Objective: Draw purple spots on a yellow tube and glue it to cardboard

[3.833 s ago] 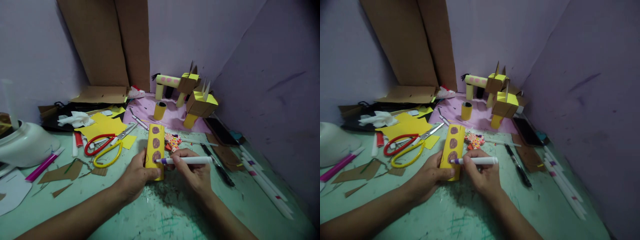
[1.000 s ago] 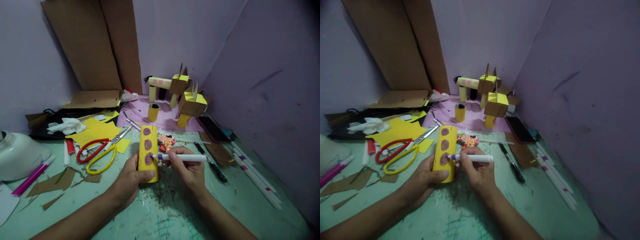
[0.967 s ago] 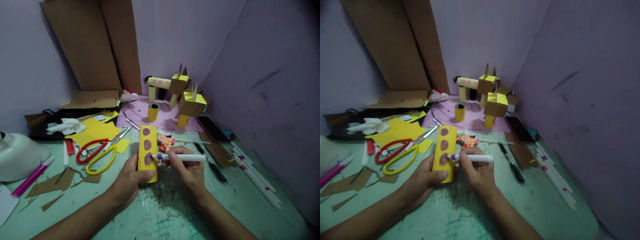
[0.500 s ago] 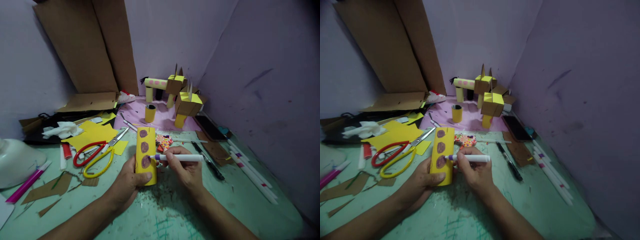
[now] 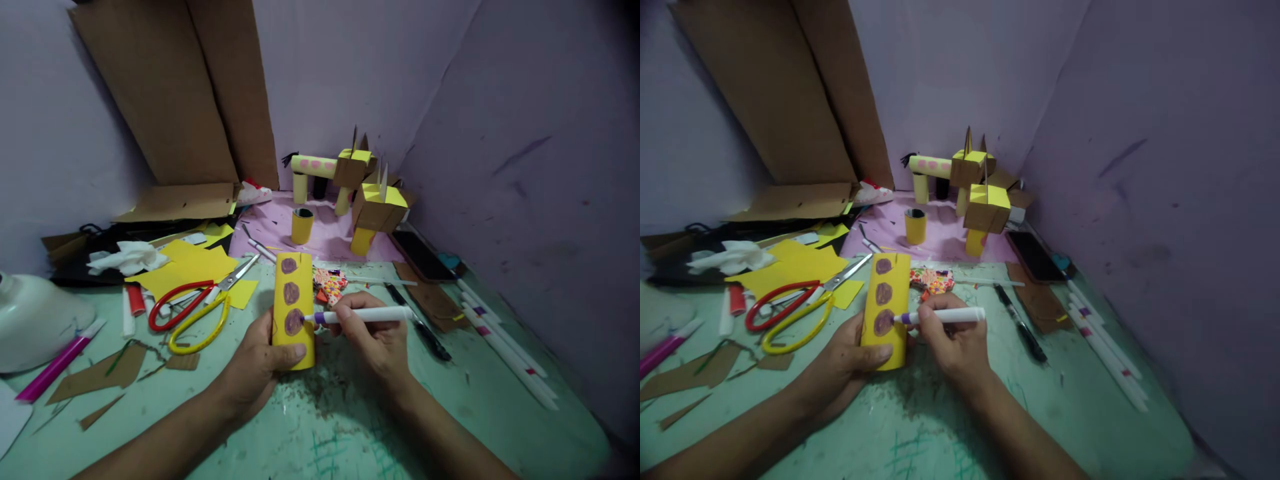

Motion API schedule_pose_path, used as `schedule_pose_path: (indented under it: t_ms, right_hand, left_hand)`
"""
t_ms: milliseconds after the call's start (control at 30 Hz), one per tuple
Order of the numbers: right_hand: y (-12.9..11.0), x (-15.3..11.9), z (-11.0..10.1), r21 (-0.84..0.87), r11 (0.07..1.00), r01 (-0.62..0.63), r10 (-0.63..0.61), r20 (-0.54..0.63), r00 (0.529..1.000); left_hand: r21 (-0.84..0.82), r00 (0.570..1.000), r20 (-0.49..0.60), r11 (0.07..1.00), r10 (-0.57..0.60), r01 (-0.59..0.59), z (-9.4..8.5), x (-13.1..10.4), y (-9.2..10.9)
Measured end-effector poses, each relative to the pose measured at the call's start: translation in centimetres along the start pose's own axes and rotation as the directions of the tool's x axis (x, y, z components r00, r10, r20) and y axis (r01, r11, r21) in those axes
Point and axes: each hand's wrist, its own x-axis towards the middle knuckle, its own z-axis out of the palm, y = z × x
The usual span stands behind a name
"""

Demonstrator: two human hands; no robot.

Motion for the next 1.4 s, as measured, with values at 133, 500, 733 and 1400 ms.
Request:
schedule_pose_path:
  t_ms: [133, 500, 733, 1400]
  right_hand:
    - [0.18, -0.12, 0.07, 0.041, 0.999, -0.016, 0.016, -0.008, 1.0]
    - [-0.26, 0.07, 0.02, -0.007, 1.0, -0.005, 0.005, -0.027, 1.0]
    - [-0.11, -0.07, -0.08, -0.041, 0.999, -0.006, 0.007, 0.005, 1.0]
    - [0.43, -0.4, -0.02, -0.01, 0.999, -0.035, 0.034, -0.014, 0.999]
  left_hand:
    - [-0.011, 1.0, 0.02, 1.0, 0.0, 0.0, -0.1, -0.06, 0.01]
    - [-0.007, 1.0, 0.015, 1.0, 0.001, -0.001, -0.09, 0.02, -0.04]
    - [-0.008, 1.0, -0.008, 1.0, -0.001, 0.001, 0.13, -0.03, 0.05]
    - [-0.023, 0.999, 0.018, 0.999, 0.036, -0.035, 0.12, 0.06, 0.08]
